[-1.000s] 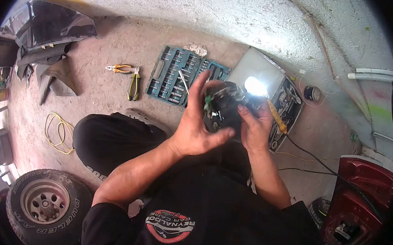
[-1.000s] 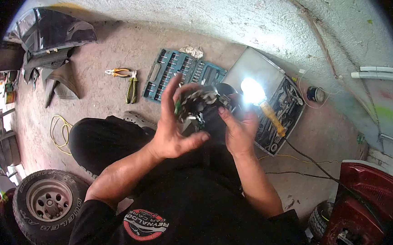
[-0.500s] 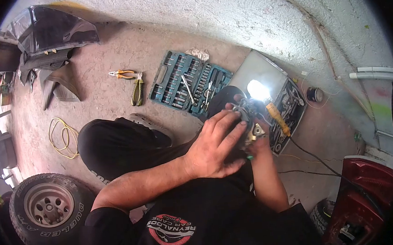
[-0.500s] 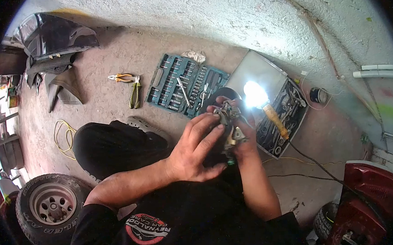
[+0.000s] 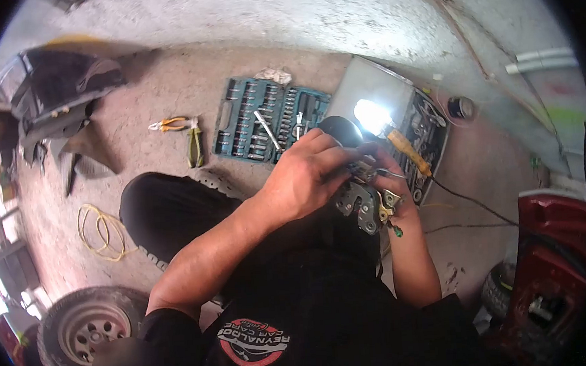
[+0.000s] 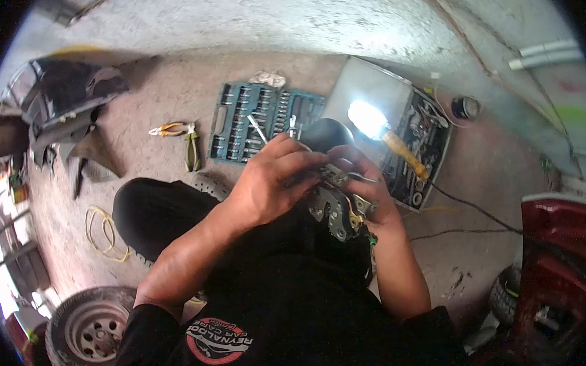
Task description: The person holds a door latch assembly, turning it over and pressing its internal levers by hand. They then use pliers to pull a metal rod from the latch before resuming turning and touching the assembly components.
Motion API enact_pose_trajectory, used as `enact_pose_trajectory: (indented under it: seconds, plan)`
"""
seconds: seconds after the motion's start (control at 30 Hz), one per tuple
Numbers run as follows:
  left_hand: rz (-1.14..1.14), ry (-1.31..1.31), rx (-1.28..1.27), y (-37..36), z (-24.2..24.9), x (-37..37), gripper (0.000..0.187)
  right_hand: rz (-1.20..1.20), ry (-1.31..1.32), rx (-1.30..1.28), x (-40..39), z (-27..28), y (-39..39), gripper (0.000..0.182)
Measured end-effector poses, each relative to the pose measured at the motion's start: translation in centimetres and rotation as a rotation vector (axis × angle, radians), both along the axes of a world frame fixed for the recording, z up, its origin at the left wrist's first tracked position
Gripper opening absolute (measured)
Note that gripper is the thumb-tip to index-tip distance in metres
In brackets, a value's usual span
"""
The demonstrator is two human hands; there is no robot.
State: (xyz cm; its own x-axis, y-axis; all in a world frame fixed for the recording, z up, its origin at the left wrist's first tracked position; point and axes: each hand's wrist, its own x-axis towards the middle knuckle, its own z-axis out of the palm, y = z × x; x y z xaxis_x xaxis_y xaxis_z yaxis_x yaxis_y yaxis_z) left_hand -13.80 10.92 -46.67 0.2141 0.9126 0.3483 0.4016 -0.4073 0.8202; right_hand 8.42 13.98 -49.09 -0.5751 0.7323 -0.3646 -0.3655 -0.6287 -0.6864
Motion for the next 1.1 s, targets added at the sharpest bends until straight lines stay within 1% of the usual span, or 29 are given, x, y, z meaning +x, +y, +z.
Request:
enact_pose_trajectory:
  seconds: [0.07,0.13,0.17,0.27,0.3,0.33,0.43,0.47,0.5,0.53,0.57,0.6,0.67,0.73,0.83,0.87,0.93,0.97,1.03,1.07,1.1]
  plan:
    - [-0.120,0.137,0.125,0.5,0.1,-0.2,0.037,0.085,0.004,0.001,0.7,-0.4,-0.1,0.040]
    - [-0.183,0.230,0.181,0.1,0.0,0.0,0.042,0.119,0.034,-0.014,0.8,-0.8,-0.8,0.037]
    - [-0.205,0.279,0.205,-0.1,0.0,0.0,0.044,0.117,0.254,-0.106,0.6,-1.6,-1.4,0.030]
    - [-0.242,0.251,0.252,-0.6,-0.9,0.2,0.035,0.068,0.388,-0.341,0.1,-2.9,-3.1,0.028]
    - [-0.279,0.259,0.237,-0.6,-1.1,0.1,0.037,0.054,0.439,-0.413,0.0,-2.9,-3.5,0.029]
    - [-0.311,0.270,0.221,-0.6,-1.4,0.0,0.039,0.055,0.466,-0.407,0.0,-3.6,-4.0,0.029]
    - [-0.355,0.269,0.136,-0.9,-2.1,-0.1,0.043,0.037,0.527,-0.496,0.1,-4.6,-5.3,0.032]
    - [-0.351,0.247,0.120,-1.1,-3.0,0.0,0.044,0.073,0.550,-0.552,0.2,-4.7,-5.3,0.040]
    - [-0.339,0.228,0.102,-1.3,-3.4,0.0,0.045,0.064,0.663,-0.613,0.6,-4.8,-5.5,0.047]
    - [-0.343,0.232,0.163,-1.2,-3.3,0.0,0.045,-0.022,0.725,-0.684,1.5,-6.3,-6.1,0.049]
    - [-0.347,0.222,0.133,-1.2,-3.2,0.2,0.040,-0.088,0.790,-0.766,2.2,-8.0,-6.9,0.052]
    - [-0.345,0.200,0.090,-1.4,-3.4,0.4,0.038,-0.130,0.783,-0.637,3.2,-8.4,-8.1,0.056]
    - [-0.342,0.152,0.025,-1.1,-4.2,0.8,0.035,-0.212,0.692,-0.494,3.0,-7.8,-9.1,0.068]
    - [-0.340,0.106,-0.034,-1.1,-5.1,1.4,0.034,-0.299,0.503,-0.476,3.0,-5.1,-9.1,0.085]
    - [-0.285,0.072,-0.111,-0.9,-6.4,2.1,0.031,-0.398,0.651,-0.264,1.8,-5.4,-9.6,0.088]
    - [-0.271,0.106,-0.111,-0.6,-6.4,2.2,0.031,-0.360,0.584,-0.202,2.1,-6.1,-9.2,0.089]
    - [-0.224,0.093,-0.241,0.2,-6.3,2.1,0.023,-0.290,0.449,-0.093,2.3,-7.6,-8.4,0.091]
    - [-0.208,0.078,-0.288,0.8,-6.4,1.9,0.020,-0.327,0.458,-0.079,1.9,-7.8,-7.8,0.090]
    - [-0.170,0.118,-0.301,2.4,-5.5,1.4,0.016,-0.386,0.491,-0.066,0.9,-8.2,-6.6,0.088]
    - [-0.132,0.143,-0.320,2.8,-4.7,1.1,0.014,-0.468,0.501,-0.065,1.0,-8.2,-6.2,0.086]
    - [-0.148,0.165,-0.293,3.5,-4.0,1.1,0.015,-0.530,0.524,-0.081,0.7,-8.0,-5.6,0.085]
